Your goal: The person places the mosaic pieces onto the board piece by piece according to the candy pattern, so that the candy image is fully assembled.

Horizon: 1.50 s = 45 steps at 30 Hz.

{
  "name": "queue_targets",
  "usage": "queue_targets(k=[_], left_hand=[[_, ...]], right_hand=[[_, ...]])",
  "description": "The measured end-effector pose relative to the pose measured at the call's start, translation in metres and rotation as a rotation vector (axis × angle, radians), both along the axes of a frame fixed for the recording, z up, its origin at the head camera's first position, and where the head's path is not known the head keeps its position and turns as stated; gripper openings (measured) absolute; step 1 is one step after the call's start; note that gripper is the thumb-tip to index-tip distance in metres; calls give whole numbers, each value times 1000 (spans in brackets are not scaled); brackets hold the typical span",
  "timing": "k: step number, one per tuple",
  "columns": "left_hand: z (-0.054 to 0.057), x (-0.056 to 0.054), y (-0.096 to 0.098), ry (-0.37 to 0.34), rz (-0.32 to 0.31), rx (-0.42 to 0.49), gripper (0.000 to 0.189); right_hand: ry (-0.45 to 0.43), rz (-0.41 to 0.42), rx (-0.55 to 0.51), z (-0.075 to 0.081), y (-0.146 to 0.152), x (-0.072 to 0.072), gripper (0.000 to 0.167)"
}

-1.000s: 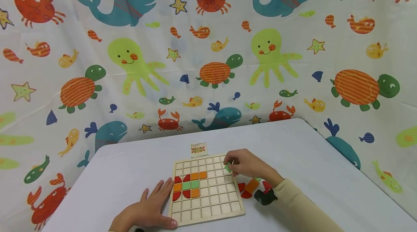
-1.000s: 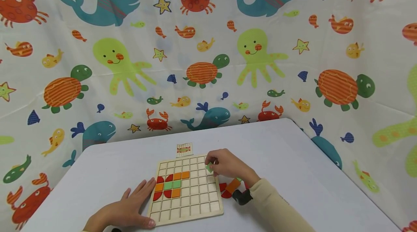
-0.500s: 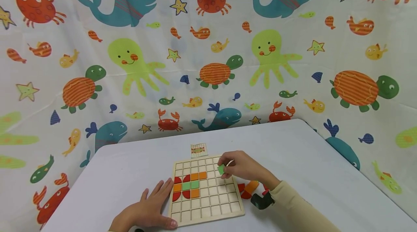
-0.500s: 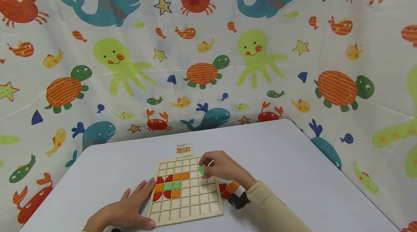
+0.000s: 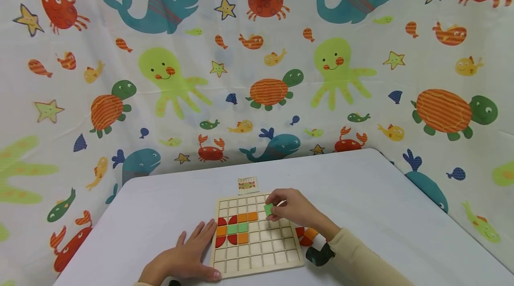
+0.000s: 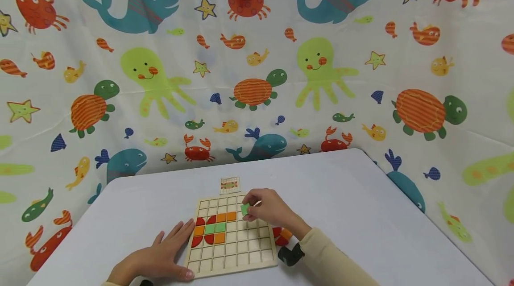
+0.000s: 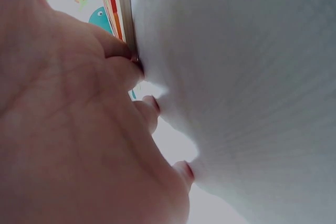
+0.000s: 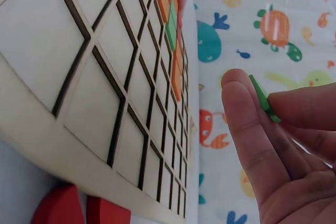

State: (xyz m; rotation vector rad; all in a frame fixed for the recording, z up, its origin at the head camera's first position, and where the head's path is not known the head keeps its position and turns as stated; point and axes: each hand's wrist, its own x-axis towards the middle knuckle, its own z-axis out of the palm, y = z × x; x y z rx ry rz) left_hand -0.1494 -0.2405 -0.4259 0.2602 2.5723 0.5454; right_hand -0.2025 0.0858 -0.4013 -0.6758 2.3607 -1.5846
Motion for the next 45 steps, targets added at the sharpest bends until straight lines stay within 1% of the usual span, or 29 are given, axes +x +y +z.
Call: queue_targets(k=[3, 5, 10, 15, 19, 24, 27, 32, 39, 45], left_hand=[[0, 1, 1, 3, -1, -7, 138], [0, 1, 2, 18, 9, -8, 136], [1, 1, 1, 22, 8, -23, 135], [1, 1, 1, 25, -7, -22, 133], [-1, 0, 1, 28, -23, -18, 132], [-1, -1, 1, 21, -18, -9, 133], [0, 0, 1, 21, -20, -9, 132], [0, 1, 0, 26, -4, -17, 133], [1, 1, 1, 25, 3, -17, 134], [0, -1, 1, 29, -11, -17, 134]], right_hand=[[-1, -4, -30, -3, -3, -1, 16], [2, -4, -54, -3, -7, -2, 15], [-10, -20, -119, -2, -21, -6, 13], [-47, -64, -157, -1, -35, -6, 11], [-88, -72, -170, -7, -43, -4, 9], [-138, -72, -181, -13, -47, -3, 8], [-150, -74, -169, -15, -50, -4, 8], [-143, -64, -121, -18, -55, -4, 8], [-155, -91, -98, -19, -55, -3, 7], [-97, -126, -22, -20, -53, -3, 8]])
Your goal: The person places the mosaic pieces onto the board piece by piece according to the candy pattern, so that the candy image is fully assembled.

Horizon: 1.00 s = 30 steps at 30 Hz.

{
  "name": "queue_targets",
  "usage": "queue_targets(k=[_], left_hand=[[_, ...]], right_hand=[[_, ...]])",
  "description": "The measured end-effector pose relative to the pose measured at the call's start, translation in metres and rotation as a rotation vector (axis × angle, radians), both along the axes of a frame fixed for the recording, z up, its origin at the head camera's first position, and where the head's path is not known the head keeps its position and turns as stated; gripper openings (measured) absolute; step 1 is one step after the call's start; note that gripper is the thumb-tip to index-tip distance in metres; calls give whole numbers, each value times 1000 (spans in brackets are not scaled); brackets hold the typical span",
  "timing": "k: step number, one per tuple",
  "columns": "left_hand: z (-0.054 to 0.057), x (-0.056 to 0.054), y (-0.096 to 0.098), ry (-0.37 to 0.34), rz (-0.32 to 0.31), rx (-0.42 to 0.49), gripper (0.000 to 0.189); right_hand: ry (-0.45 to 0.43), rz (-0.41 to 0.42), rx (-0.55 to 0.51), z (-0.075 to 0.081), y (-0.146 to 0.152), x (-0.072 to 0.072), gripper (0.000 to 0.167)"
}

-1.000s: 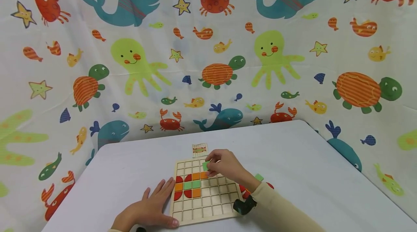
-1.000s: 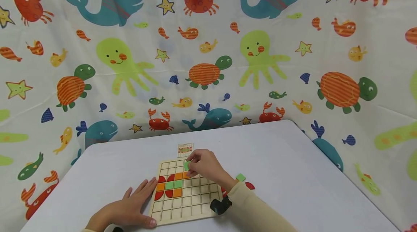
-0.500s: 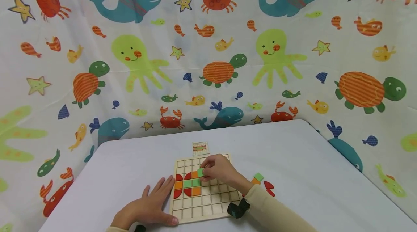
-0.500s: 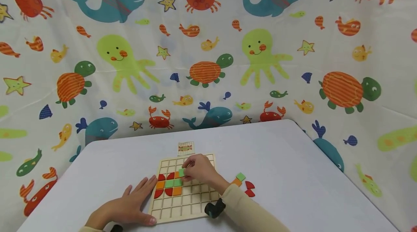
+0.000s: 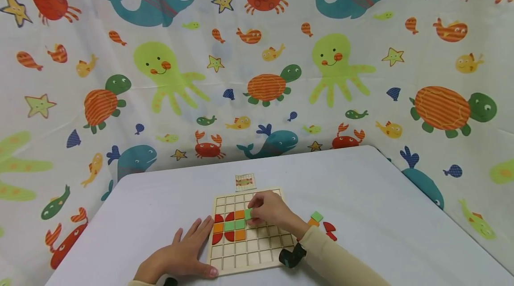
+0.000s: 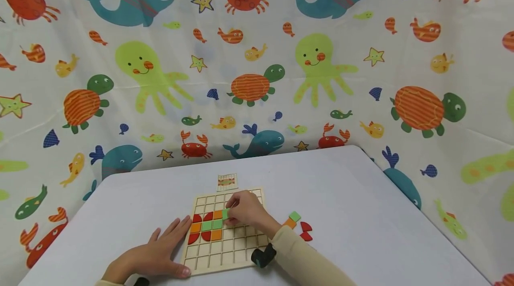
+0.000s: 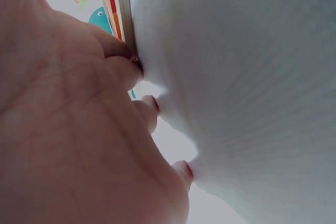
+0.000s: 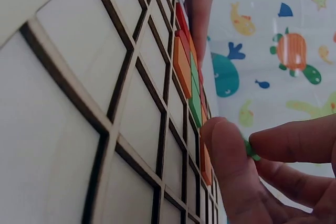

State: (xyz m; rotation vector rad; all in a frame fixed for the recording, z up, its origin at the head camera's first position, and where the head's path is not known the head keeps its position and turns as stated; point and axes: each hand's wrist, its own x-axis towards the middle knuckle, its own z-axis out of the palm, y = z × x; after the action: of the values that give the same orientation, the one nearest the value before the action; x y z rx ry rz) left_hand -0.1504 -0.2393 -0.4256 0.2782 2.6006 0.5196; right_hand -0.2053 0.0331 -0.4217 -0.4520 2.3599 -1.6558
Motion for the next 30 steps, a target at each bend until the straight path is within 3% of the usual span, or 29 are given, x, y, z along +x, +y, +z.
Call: queue_targets(k=[20, 30], left_hand=[[-1, 0, -1, 8, -1, 10, 136], [1, 1, 0, 11, -8, 13, 135]], right_hand=[[11, 23, 127, 1, 1, 3, 7], [79, 35, 183, -8, -1, 0, 10]])
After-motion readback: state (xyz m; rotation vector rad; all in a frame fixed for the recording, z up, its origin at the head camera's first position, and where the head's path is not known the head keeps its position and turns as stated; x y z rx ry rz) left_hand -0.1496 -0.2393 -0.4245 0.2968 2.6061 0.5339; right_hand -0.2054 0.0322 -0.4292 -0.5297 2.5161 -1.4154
